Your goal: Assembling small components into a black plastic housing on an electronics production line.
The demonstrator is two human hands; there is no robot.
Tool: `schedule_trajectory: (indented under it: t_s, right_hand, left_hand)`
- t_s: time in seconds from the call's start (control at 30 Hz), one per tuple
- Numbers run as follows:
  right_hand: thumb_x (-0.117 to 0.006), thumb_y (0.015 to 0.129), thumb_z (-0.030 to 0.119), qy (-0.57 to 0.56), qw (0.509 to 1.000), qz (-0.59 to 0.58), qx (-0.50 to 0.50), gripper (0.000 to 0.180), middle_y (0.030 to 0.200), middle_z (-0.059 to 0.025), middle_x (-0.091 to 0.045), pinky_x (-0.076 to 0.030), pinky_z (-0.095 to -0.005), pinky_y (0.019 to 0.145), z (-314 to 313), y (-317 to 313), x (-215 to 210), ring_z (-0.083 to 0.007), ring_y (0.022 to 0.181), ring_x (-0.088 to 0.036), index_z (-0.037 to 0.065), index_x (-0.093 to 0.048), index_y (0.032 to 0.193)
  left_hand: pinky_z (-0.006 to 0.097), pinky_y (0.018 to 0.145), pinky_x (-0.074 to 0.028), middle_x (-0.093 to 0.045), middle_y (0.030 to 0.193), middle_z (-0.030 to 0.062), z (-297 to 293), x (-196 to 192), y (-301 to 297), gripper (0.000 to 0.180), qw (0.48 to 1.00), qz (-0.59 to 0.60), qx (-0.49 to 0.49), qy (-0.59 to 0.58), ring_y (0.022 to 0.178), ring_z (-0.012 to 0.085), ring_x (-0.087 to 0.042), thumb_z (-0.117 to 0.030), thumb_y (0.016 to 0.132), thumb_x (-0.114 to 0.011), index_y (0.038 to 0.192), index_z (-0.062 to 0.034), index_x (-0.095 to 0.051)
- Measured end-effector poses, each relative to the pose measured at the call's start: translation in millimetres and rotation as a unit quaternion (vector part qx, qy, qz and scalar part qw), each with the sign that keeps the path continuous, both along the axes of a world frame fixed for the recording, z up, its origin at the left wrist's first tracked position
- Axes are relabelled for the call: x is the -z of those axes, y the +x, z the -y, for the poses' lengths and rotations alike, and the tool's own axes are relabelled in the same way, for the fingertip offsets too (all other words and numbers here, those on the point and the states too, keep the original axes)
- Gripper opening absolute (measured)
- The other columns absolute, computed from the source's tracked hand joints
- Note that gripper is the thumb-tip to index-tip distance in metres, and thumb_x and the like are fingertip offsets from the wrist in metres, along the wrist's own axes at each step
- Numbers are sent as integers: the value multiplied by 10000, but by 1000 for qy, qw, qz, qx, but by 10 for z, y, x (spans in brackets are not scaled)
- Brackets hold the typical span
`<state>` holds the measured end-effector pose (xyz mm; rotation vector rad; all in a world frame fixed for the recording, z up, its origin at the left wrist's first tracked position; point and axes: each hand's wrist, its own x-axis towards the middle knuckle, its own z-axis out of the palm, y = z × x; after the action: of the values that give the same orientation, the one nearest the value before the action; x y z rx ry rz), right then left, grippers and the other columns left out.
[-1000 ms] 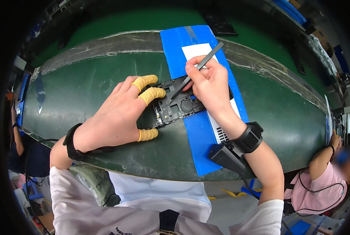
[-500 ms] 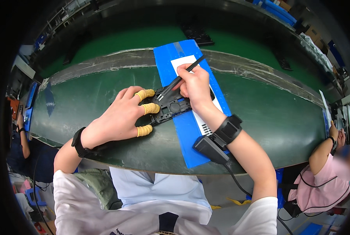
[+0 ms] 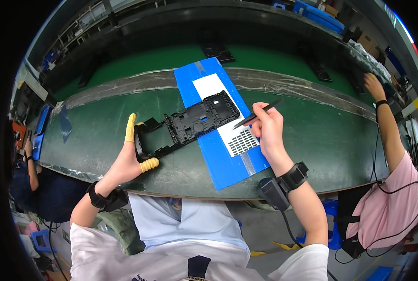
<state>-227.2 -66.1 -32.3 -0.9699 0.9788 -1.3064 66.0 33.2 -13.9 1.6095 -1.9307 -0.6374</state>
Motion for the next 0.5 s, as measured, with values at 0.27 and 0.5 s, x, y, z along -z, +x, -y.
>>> schedule_trajectory:
  t_s: [0.27,0.5]
  right_hand:
    - [-500,786,85,-54,997,-41,36,92,464,17,-414,-193,-190,308,36,-36,99,-26,328,-295,1,-478,816]
    - [-474,806,107,-87,992,-38,84,96,485,4,-430,-199,-180,317,43,-77,129,-20,339,-294,11,-472,809]
  left_hand:
    - [334,930,-278,-347,1189,135,274,-993,184,853,917,-169,-32,-360,1070,237,-399,-226,617,-673,1269,-33,-159]
    - [341,870,-335,-435,1047,238,932,-937,284,837,958,254,-46,-125,1002,329,-421,-187,545,-682,1239,-31,-240]
